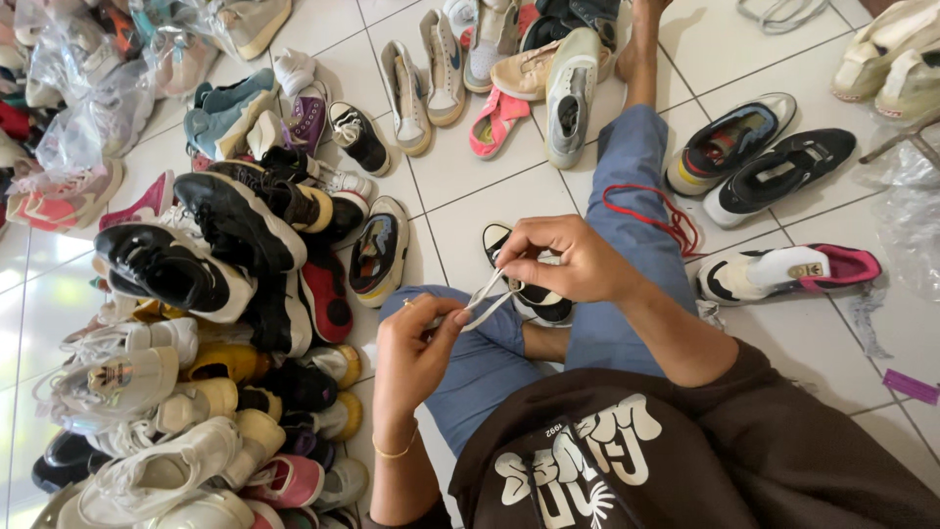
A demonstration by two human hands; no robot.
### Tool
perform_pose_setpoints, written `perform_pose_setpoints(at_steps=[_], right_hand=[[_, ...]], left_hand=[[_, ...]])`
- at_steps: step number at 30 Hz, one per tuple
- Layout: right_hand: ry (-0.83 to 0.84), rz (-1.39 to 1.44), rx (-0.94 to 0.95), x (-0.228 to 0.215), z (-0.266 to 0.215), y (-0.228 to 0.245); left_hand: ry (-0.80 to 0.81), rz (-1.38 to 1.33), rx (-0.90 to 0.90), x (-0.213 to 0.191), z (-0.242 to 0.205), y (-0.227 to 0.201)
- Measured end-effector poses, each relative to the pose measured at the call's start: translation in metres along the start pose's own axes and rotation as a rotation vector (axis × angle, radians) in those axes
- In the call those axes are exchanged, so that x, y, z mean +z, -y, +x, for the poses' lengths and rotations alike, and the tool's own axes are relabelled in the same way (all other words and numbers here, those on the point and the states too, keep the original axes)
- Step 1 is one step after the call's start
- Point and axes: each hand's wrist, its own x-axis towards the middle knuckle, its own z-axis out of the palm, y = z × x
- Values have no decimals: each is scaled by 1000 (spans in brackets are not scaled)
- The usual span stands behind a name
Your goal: The person sits on a tiled floor surrounded by piles of shoes and laces a black high-top sneaker. They thread white laces through the eyelets, pull them tight, and tie a knot. The person then removes the laces and repeats the lacing process.
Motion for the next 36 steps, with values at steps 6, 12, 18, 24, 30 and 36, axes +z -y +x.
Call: perform_pose_setpoints(at_steps=[6, 12, 18, 24, 30, 36], right_hand=[[101, -72, 3, 21, 4, -9], [65, 0, 223, 35, 5, -79], [1, 229, 438, 14, -7, -233], [210, -593, 854, 6, -44, -321], [112, -449, 928, 2, -58, -368], [82, -336, 1009, 2, -67, -386]], left_hand=[[6, -581, -61, 47, 4, 55], [-257, -789, -234, 89, 13, 93], [-282, -343, -347, 141, 54, 204], [-135, 50, -510, 207, 67, 280], [-117, 154, -591, 232, 67, 300], [-156, 158, -645, 237, 74, 292]])
